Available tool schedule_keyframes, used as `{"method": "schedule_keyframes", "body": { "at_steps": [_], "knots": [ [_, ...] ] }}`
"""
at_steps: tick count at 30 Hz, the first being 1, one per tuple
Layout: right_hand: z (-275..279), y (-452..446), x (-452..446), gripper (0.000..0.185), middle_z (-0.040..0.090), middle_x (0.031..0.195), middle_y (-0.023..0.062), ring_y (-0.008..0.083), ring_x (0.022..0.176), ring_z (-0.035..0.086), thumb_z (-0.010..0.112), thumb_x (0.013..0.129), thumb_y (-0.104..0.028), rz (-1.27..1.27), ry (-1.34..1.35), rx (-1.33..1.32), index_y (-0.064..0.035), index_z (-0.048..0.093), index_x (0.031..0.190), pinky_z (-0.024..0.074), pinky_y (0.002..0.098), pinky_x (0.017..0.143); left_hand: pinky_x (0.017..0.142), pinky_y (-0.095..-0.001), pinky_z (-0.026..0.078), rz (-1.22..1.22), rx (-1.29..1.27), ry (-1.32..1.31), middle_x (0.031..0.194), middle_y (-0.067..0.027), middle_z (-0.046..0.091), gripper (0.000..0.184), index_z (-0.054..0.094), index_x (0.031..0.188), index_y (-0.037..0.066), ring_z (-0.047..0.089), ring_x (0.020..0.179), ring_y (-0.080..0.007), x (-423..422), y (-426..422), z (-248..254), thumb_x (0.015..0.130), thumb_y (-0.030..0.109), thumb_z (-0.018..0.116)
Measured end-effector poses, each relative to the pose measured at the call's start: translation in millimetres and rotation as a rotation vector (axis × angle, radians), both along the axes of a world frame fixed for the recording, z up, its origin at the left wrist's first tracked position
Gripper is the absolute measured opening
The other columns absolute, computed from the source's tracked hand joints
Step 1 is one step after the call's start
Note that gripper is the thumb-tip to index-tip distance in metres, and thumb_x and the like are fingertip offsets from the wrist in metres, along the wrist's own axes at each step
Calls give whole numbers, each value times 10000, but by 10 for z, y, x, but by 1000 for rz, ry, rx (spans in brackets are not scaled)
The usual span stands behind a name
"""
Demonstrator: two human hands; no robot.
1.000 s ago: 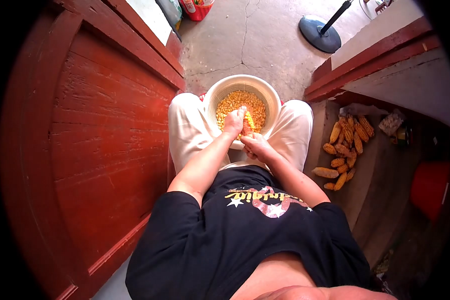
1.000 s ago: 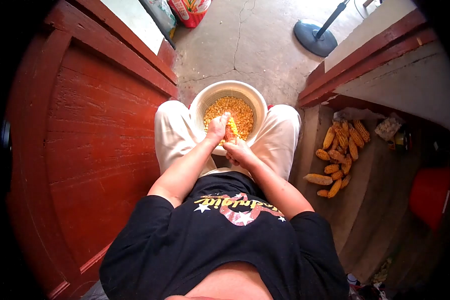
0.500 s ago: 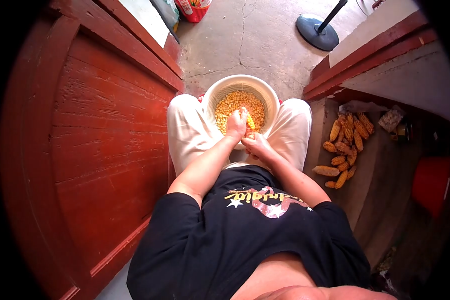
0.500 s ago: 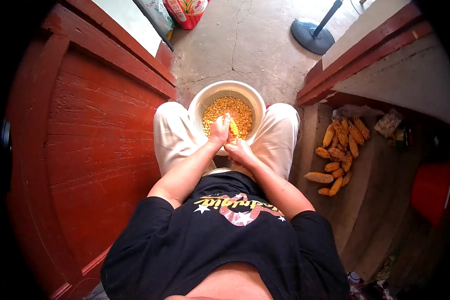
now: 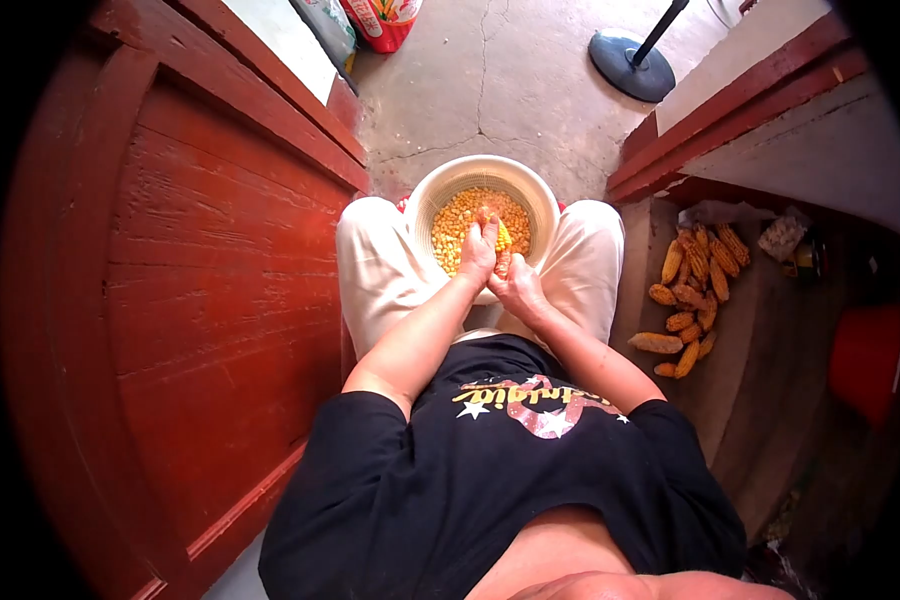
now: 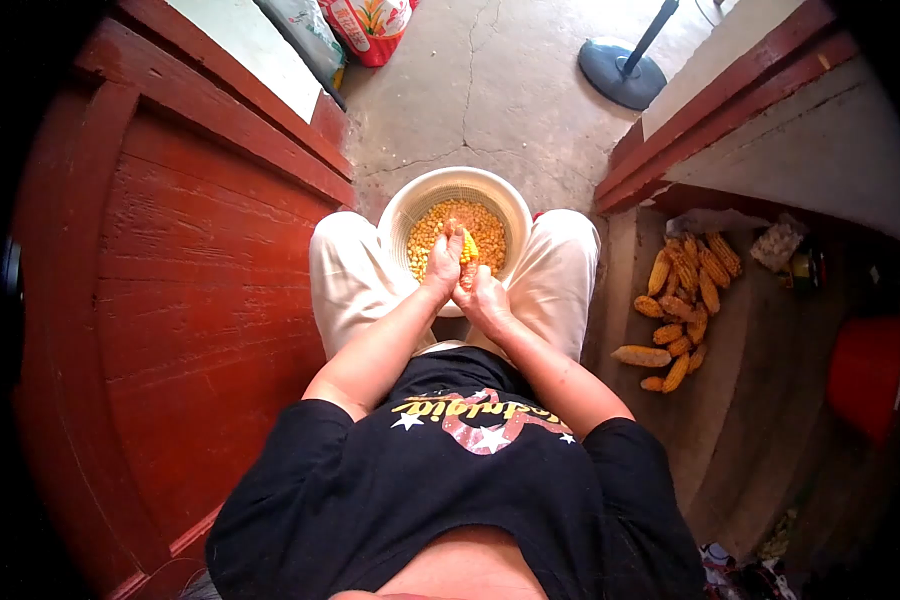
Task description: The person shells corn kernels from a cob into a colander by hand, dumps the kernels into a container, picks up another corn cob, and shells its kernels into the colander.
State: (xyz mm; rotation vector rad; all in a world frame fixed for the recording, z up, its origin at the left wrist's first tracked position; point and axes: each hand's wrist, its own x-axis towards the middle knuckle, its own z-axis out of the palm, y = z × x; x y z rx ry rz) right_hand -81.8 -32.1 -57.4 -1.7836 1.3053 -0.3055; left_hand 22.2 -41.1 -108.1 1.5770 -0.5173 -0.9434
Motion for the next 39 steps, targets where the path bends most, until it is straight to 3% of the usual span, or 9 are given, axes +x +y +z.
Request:
{"method": "schedule_keyframes", "body": {
  "at_steps": [8,10,13,16,19,23,28,34,39],
  "knots": [
    [-153,23,6,307,535,582,72,159,454,510,608,777,-293,-14,-170,81,-18,473,787,418,302,413,759,-379,443,-106,128,-259,926,-226,611,523,536,1062,-32,596,890,-321,83,74,149,895,452,431],
    [120,-36,17,241,500,547,28,102,381,447,590,783,-249,-14,-342,567,-39,470,777,352,248,341,768,-368,447,-97,64,-225,940,-216,615,507,534,1086,-25,598,899,-302,103,82,165,902,436,428],
    [195,-41,28,216,498,537,29,101,385,446,584,783,-223,-32,-339,485,-40,470,777,348,246,341,806,-317,444,-116,20,-182,1013,-141,617,482,523,1156,4,587,930,-216,166,51,-13,913,410,429],
    [153,-70,44,225,495,541,28,106,385,446,586,784,-228,-29,-307,433,-40,461,783,348,247,340,797,-278,428,-145,-154,433,990,-58,577,559,486,1155,-6,535,900,-148,143,68,284,873,476,482],
    [-110,-45,42,228,487,545,28,107,381,436,584,788,-228,-3,-145,49,-41,454,799,345,247,337,770,-280,434,-190,-34,336,944,-77,575,552,474,1128,-13,539,863,-145,153,116,124,859,467,515],
    [92,-22,38,226,483,550,30,107,380,429,579,792,-227,-73,-274,429,-41,452,813,347,251,337,758,-288,440,-259,41,141,957,-95,578,495,474,1118,-28,547,850,-149,183,170,199,870,396,534],
    [-4,-159,-23,226,489,557,35,107,380,430,567,801,-220,39,-382,642,-34,445,844,344,252,333,789,-291,438,-253,-96,328,997,-85,568,363,490,1111,-14,537,882,-139,182,238,47,925,295,451],
    [-111,-34,23,320,513,554,51,119,392,463,609,792,-267,29,-148,112,-6,430,845,366,267,341,773,-269,439,-266,35,319,958,-60,556,442,467,1115,8,538,846,-118,170,221,243,868,364,552],
    [-48,-30,43,373,519,561,62,124,404,484,639,774,-301,20,-191,210,-2,425,840,389,268,356,776,-293,444,-289,-7,264,976,-85,574,431,481,1092,1,548,862,-151,176,285,421,835,323,608]
  ]
}}
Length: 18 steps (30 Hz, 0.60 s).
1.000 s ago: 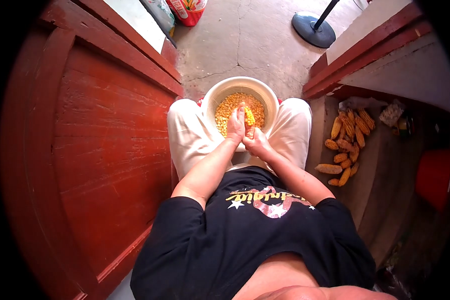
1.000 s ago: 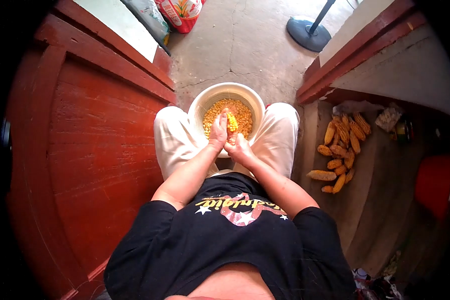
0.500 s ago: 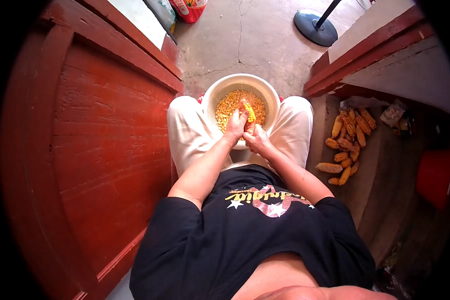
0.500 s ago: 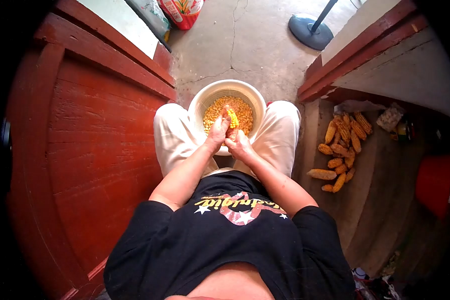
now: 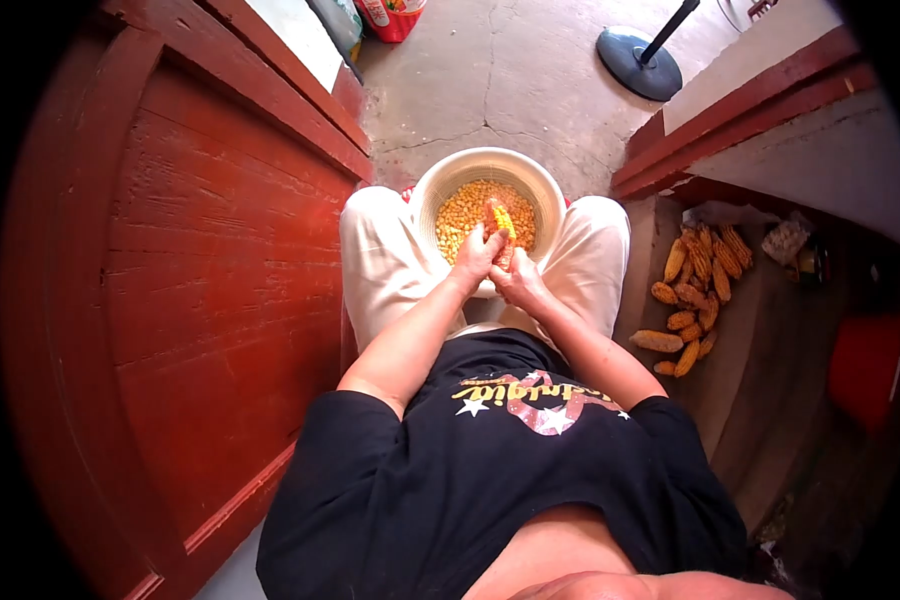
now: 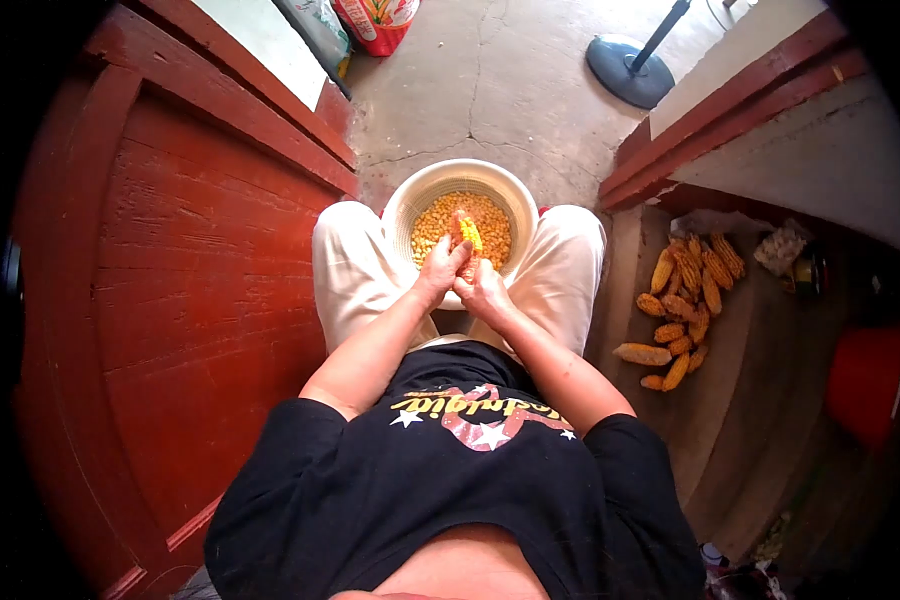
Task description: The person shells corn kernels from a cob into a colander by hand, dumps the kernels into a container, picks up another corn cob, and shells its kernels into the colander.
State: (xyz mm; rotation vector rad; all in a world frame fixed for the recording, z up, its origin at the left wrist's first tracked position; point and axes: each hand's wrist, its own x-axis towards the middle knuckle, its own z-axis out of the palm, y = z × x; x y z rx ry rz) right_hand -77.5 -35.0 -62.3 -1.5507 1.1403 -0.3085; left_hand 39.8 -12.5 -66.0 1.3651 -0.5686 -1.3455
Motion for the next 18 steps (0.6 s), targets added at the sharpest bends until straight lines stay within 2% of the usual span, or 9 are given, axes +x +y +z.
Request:
{"method": "schedule_keyframes", "body": {
  "at_steps": [2,4,5,7,8,11,14,15,18],
  "knots": [
    [22,1,-20,382,520,565,64,123,406,490,645,769,-306,1,-48,44,-2,424,840,393,265,358,772,-293,447,3,-37,56,974,-84,576,412,479,1093,-2,550,860,-153,-25,18,-3,845,305,596],
    [24,-6,-18,467,610,774,229,370,740,613,649,745,-322,12,57,76,60,469,946,480,417,634,777,-287,444,58,-88,113,971,-70,576,363,494,1078,-2,548,855,-137,-49,18,-33,883,302,534],
    [44,1,-15,467,610,774,229,370,740,613,649,745,-322,13,57,74,60,469,946,480,417,634,777,-287,444,60,-90,113,971,-70,576,363,494,1078,-2,548,855,-137,-42,21,-57,883,302,534],
    [90,40,-1,463,607,773,232,369,737,613,652,744,-323,23,112,-51,50,461,938,480,422,636,794,-272,432,-30,86,-402,971,-52,575,356,516,1060,9,542,855,-116,-9,37,-113,911,329,470],
    [83,56,0,463,607,773,232,369,737,613,652,744,-323,23,111,-52,50,461,938,480,422,636,794,-272,432,-30,86,-403,971,-52,575,356,516,1060,9,542,855,-116,-24,35,-149,911,329,470],
    [-2,58,-2,454,598,766,254,390,743,606,644,748,-326,4,90,-106,40,445,928,477,443,648,758,-285,441,178,-40,174,874,-54,580,491,522,1057,-1,552,815,-149,-51,-39,-200,890,457,460],
    [4,75,28,447,587,762,280,419,756,593,633,751,-328,63,158,-273,33,432,921,470,468,658,728,-306,446,95,192,139,869,-65,579,589,529,1043,-15,553,797,-164,69,-128,-228,849,539,478],
    [22,98,57,406,585,736,264,406,733,595,633,757,-301,48,177,-277,26,433,889,467,455,627,702,-325,449,198,134,-110,855,-116,600,607,548,996,-34,574,781,-203,9,-181,-304,839,549,482],
    [52,99,74,356,583,708,243,390,713,599,631,765,-273,29,174,-263,11,433,850,462,442,604,691,-363,452,157,134,-385,826,-189,615,600,560,953,-59,601,778,-285,57,-186,-263,857,524,456]
  ]
}}
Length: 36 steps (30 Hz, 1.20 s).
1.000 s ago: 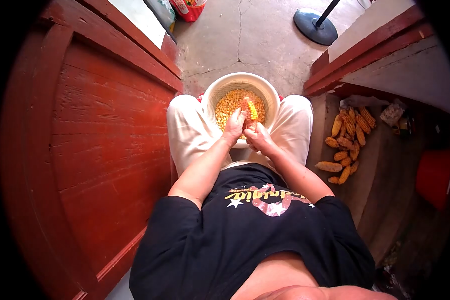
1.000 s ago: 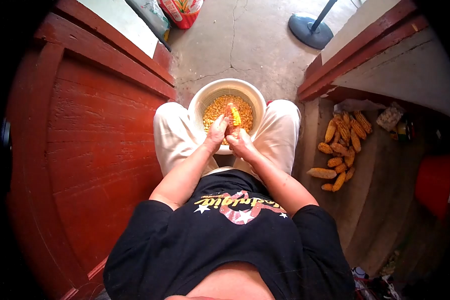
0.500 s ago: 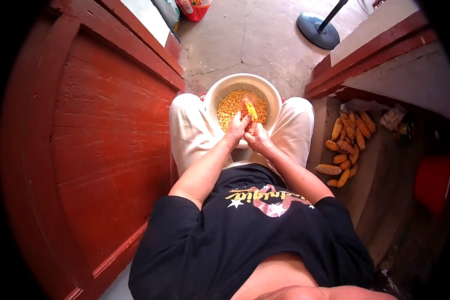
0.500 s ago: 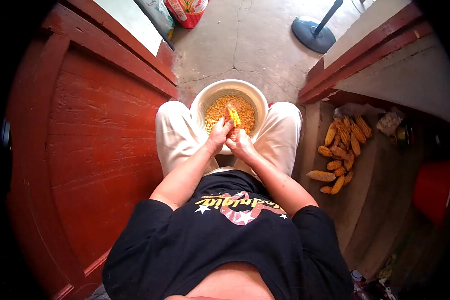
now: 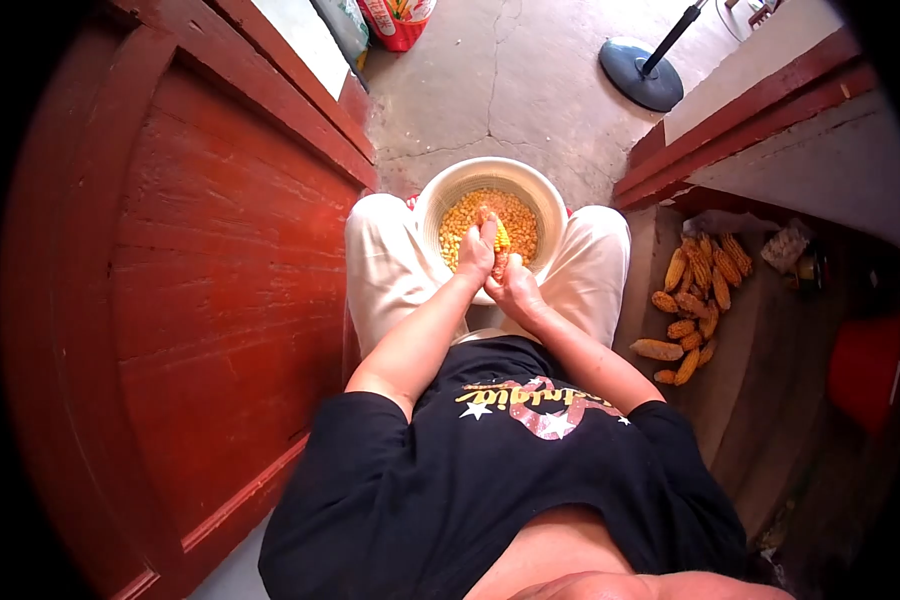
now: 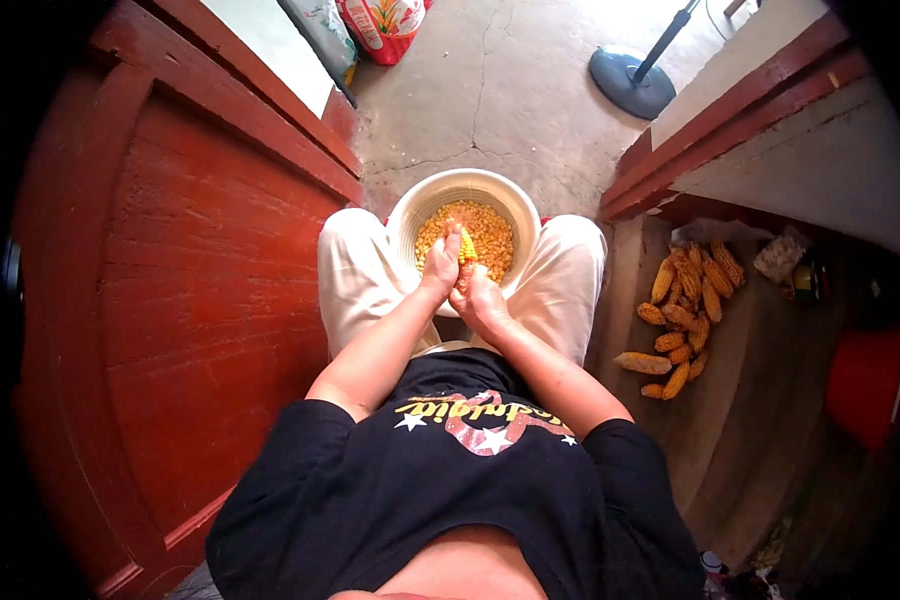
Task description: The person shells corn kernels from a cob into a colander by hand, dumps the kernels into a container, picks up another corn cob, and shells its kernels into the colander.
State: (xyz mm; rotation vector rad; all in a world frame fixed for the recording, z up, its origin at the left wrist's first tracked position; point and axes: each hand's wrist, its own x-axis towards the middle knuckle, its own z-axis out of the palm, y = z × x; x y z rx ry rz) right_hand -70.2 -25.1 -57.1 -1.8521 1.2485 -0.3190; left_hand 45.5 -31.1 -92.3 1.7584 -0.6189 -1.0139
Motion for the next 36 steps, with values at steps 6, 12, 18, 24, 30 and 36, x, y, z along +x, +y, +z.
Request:
{"method": "schedule_keyframes", "body": {
  "at_steps": [6,12,18,24,30,36],
  "knots": [
    [78,38,-51,353,583,720,231,377,698,596,611,766,-250,37,-142,81,15,426,906,468,424,632,697,-459,442,41,-24,-254,785,-285,592,536,578,920,-12,575,803,-430,-70,37,-17,881,491,397],
    [-69,67,-72,351,586,740,215,351,709,598,619,758,-227,-6,-254,131,22,441,930,466,408,636,623,-463,446,43,-107,-413,695,-243,583,405,557,811,16,578,722,-416,-16,69,-106,908,372,392],
    [34,-19,-131,343,599,756,207,307,725,616,628,749,-230,-4,-111,94,13,451,915,472,387,642,661,-391,453,29,-113,41,779,-219,610,518,590,881,2,608,759,-340,-4,11,-45,895,483,397],
    [6,18,-103,336,590,732,242,394,733,601,625,733,-208,28,69,-10,14,440,906,468,443,631,682,-412,447,-29,102,-236,780,-257,601,601,592,856,-41,594,777,-384,-43,3,123,876,528,401],
    [15,36,-126,320,587,725,251,413,731,589,616,730,-205,10,-8,64,1,422,880,461,465,632,646,-426,449,19,-37,-347,729,-261,587,514,591,822,-26,593,720,-380,-54,55,-46,908,437,384],
    [254,-22,-133,344,588,739,258,411,740,590,603,725,-214,82,229,5,4,415,913,465,466,651,614,-376,464,25,141,276,694,-148,611,581,601,877,-31,598,634,-261,40,1,182,881,516,403]
  ]
}}
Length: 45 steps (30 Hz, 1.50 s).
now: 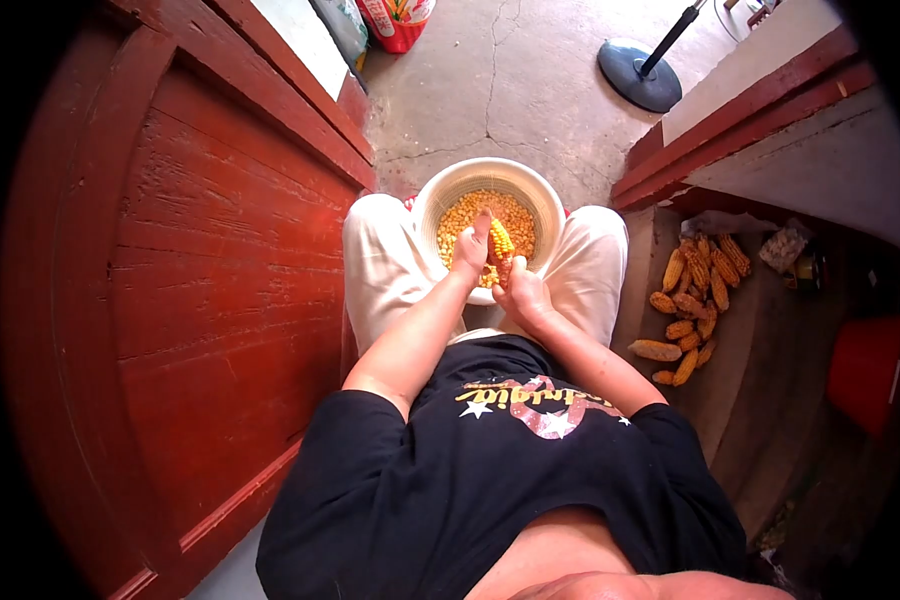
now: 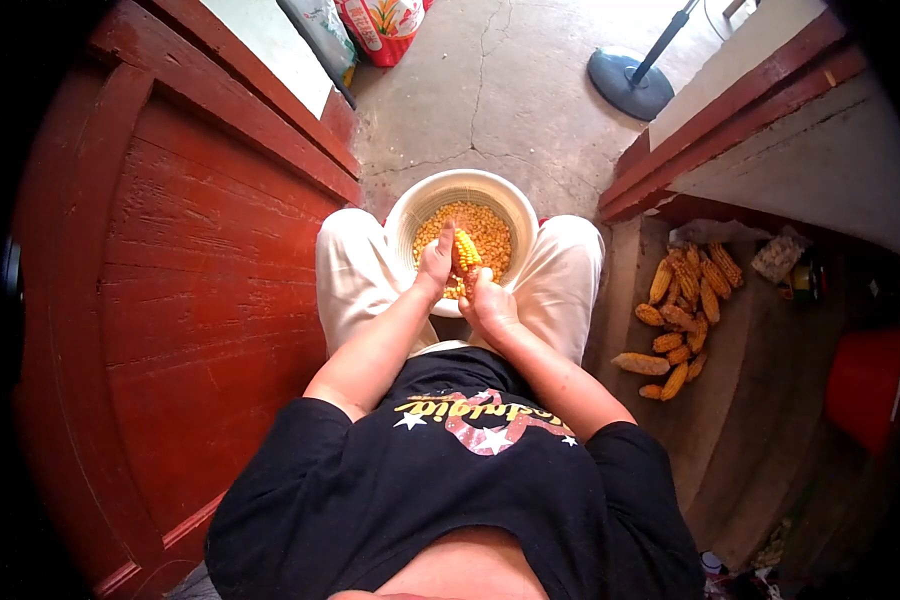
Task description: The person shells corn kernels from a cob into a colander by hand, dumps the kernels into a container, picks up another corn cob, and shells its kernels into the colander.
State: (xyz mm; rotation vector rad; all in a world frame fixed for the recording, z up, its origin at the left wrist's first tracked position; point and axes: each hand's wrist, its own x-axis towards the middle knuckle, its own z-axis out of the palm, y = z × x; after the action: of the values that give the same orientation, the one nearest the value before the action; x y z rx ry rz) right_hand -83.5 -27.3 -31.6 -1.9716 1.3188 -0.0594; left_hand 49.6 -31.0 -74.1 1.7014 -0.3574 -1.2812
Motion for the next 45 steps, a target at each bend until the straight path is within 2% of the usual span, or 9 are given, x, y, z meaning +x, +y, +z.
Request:
{"method": "schedule_keyframes", "body": {
  "at_steps": [3,6,12,15,19,25,28,31,45],
  "knots": [
    [-82,-30,-10,327,591,670,199,327,608,609,603,734,-217,70,33,-141,0,431,906,480,410,557,598,-344,461,14,47,-34,707,-96,607,578,605,877,-24,594,650,-205,45,-39,-101,871,525,424],
    [-58,-158,-24,371,598,650,165,254,623,623,624,732,-306,-148,-385,617,17,491,857,477,383,562,628,-270,484,-11,-223,-102,807,-28,597,413,600,933,37,579,675,-116,38,21,-471,922,404,409],
    [-493,-124,-37,313,533,553,35,115,441,505,638,760,-284,-126,-400,233,-11,501,825,397,256,402,737,-267,468,-2,-253,408,924,-56,607,482,551,1044,10,590,808,-133,-63,132,126,858,453,521],
    [-340,-106,36,330,534,550,41,120,449,512,654,756,-303,-129,-301,171,-10,506,782,404,266,410,736,-338,459,-152,-171,-281,880,-162,622,527,539,1012,-37,600,811,-233,-126,164,222,815,449,587],
    [-273,-94,44,362,560,579,73,124,473,534,659,750,-324,-170,-385,377,4,512,795,421,278,422,722,-340,457,-186,-255,-267,861,-178,616,517,535,1011,-43,600,803,-231,-104,163,-1,829,440,568],
    [-359,-19,43,408,603,682,197,322,634,619,651,748,-330,-95,-328,-68,22,481,864,471,399,558,704,-351,453,-71,-372,-331,814,-177,612,565,541,982,-45,596,762,-271,-101,159,-270,843,501,504],
    [-325,-28,62,401,592,718,249,411,724,598,645,746,-316,-66,-250,-28,23,467,866,465,448,631,727,-364,447,81,-170,306,826,-206,608,622,556,967,-39,594,789,-299,-52,114,-259,836,562,465],
    [-172,-3,161,399,584,745,273,432,751,580,615,743,-302,-34,-191,27,15,454,923,459,480,646,710,-403,449,-21,-15,-352,818,-251,611,681,590,919,-37,601,802,-365,-78,54,-230,834,611,400],
    [-131,36,174,410,586,762,271,425,756,584,624,741,-301,-65,-294,33,16,454,938,461,474,658,687,-454,450,82,-36,-624,798,-270,597,554,621,824,-13,581,804,-414,-62,83,-353,913,443,320]
  ]
}}
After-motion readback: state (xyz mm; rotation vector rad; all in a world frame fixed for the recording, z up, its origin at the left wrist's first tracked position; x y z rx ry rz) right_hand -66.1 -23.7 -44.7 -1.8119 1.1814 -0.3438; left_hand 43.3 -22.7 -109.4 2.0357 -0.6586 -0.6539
